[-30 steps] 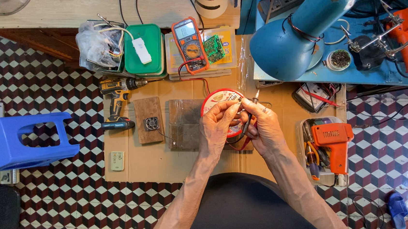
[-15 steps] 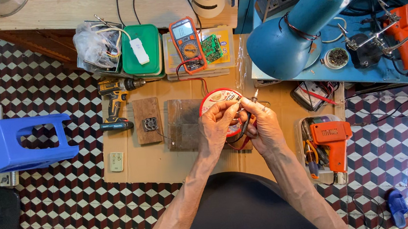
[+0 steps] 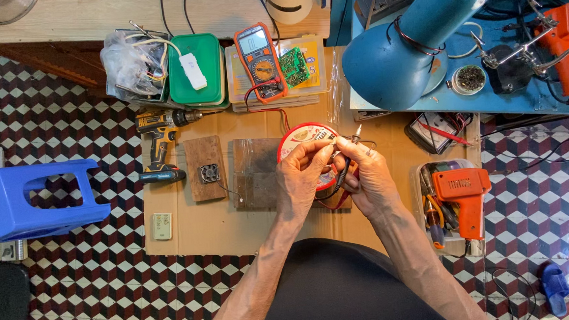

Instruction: The person holds a green circuit board and uses a multimeter to test electrical continuity across various points. They rotate the board, adjust the multimeter probes, and occasionally reposition the board on a red-lidded container while working at a cluttered electronics workbench.

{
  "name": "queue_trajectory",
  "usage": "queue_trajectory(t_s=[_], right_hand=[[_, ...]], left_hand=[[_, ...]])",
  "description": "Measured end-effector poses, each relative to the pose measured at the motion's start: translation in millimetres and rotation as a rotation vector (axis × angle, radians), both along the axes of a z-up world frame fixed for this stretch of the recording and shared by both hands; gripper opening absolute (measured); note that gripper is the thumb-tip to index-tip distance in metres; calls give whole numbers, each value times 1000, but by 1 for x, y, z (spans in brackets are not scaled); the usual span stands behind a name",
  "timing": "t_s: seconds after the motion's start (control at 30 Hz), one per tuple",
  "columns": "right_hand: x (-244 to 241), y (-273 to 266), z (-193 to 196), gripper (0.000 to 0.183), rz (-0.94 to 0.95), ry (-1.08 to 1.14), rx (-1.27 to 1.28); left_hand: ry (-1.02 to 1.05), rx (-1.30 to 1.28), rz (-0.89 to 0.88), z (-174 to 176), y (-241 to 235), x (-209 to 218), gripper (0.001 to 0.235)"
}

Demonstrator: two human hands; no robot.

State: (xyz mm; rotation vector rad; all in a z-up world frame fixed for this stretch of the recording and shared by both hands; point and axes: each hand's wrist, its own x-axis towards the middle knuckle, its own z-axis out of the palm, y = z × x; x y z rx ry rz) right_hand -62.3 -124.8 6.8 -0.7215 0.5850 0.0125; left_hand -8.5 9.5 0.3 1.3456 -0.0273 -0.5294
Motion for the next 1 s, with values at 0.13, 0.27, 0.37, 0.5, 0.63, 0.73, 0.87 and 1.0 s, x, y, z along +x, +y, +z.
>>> queue_trajectory(t_s=[0.13,0.27,0.37,0.5,0.63,0.73,0.87,1.0], right_hand=[[1,-2,2,21,-29,-1,16],[1,-8,2,16,-76,22,8],[0,-10,2,17,-104,33,16],[2,-11,-3,19,-112,7,16],[2,-9,-4,18,-87,-31,-13],[1,-8,-1,17,-47,-30,-58],[3,-1,-1,18,36,-78,-68],[10,12,-2,14,64,-63,-19]], left_hand=[[-5,6,-10,3,-5,2,23],[-25,13,-70,2,-13,10,23],[-45,-18,-100,1,-16,12,22],[-51,-9,-91,-2,-18,11,23],[-1,-61,-59,-3,-14,8,24],[38,-124,-36,1,-8,4,25],[48,-53,42,9,4,-4,27],[95,-56,87,22,21,-9,31]])
